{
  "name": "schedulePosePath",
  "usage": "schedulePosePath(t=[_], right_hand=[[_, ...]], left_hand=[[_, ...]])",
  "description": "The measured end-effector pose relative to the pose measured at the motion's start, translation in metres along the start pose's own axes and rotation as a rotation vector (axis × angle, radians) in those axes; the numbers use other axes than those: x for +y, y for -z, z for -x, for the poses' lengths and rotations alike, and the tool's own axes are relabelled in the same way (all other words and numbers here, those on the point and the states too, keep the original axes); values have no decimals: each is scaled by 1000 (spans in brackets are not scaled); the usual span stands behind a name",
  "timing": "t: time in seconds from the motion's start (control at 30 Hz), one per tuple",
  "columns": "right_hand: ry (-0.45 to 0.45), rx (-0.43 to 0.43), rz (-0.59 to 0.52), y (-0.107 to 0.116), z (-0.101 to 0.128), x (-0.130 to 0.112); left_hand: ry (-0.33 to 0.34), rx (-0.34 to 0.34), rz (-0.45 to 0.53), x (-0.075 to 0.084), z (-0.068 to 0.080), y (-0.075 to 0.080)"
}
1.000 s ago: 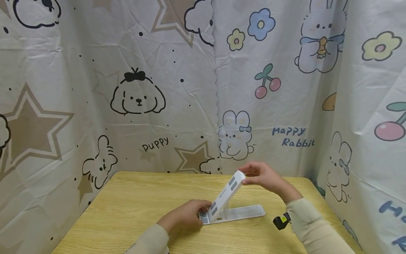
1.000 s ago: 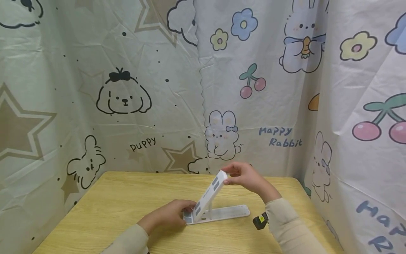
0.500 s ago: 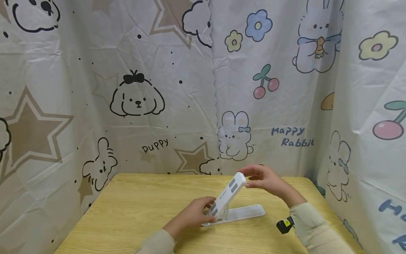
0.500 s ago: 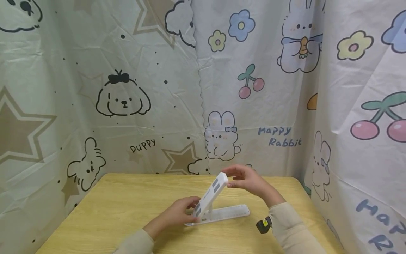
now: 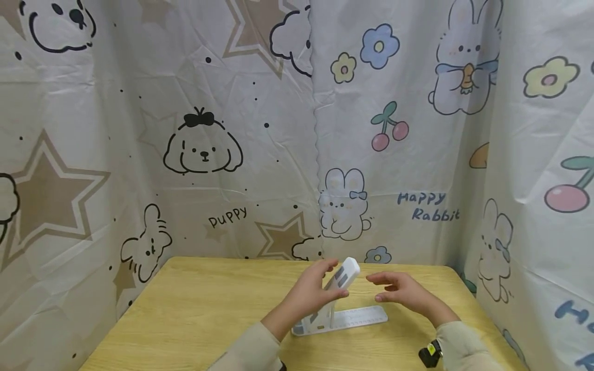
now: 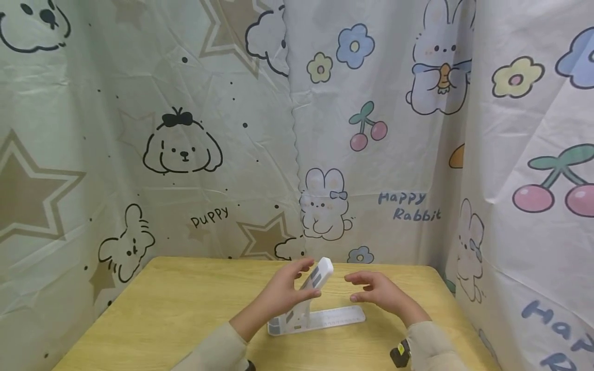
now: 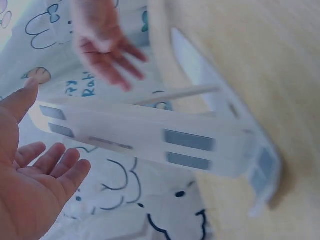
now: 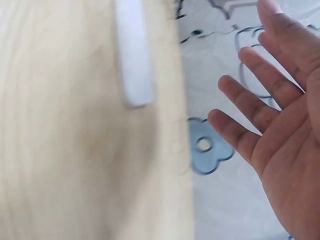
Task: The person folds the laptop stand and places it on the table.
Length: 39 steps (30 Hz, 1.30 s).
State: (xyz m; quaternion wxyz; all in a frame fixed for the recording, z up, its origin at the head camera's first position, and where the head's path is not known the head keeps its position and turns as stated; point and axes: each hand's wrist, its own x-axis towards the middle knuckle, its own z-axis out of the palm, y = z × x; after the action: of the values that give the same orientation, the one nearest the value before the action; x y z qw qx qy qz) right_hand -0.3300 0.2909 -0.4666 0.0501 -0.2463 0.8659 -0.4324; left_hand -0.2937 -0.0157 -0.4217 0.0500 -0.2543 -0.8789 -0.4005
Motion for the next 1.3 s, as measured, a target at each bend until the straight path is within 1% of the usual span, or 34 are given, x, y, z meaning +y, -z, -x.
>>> schedulePosePath(t=[0.13,0.27,0.37,0.53,0.63,0.77,0.87,0.97,1.07,1.17,1.3], right_hand=[[-36,-35,27,-7,3,15],[-61,-72,62,-12,6,24],[-71,-97,67,-16,9,29],[-96,-112,48,-22,13,36],[-92,-103,99,-25,14,39],[-66,-90,202,-29,15,42],[-62,-90,246,-29,14,43],[-78,-84,245,-28,15,42],[-89,-71,231,-29,18,39],[-103,-71,223,-34,23,33],[-103,-108,263,-41,33,23]], left_hand=[[-11,16,-8,13,-9,1],[16,16,31,21,-15,0],[40,14,62,24,-19,-3],[15,32,87,25,-22,-7],[-1,42,93,25,-23,-9],[-5,55,68,26,-23,-11],[-4,58,48,28,-24,-12],[-13,47,38,28,-25,-12],[-41,22,30,26,-26,-10],[-78,-16,21,21,-27,-7],[-126,-77,4,15,-28,-1]])
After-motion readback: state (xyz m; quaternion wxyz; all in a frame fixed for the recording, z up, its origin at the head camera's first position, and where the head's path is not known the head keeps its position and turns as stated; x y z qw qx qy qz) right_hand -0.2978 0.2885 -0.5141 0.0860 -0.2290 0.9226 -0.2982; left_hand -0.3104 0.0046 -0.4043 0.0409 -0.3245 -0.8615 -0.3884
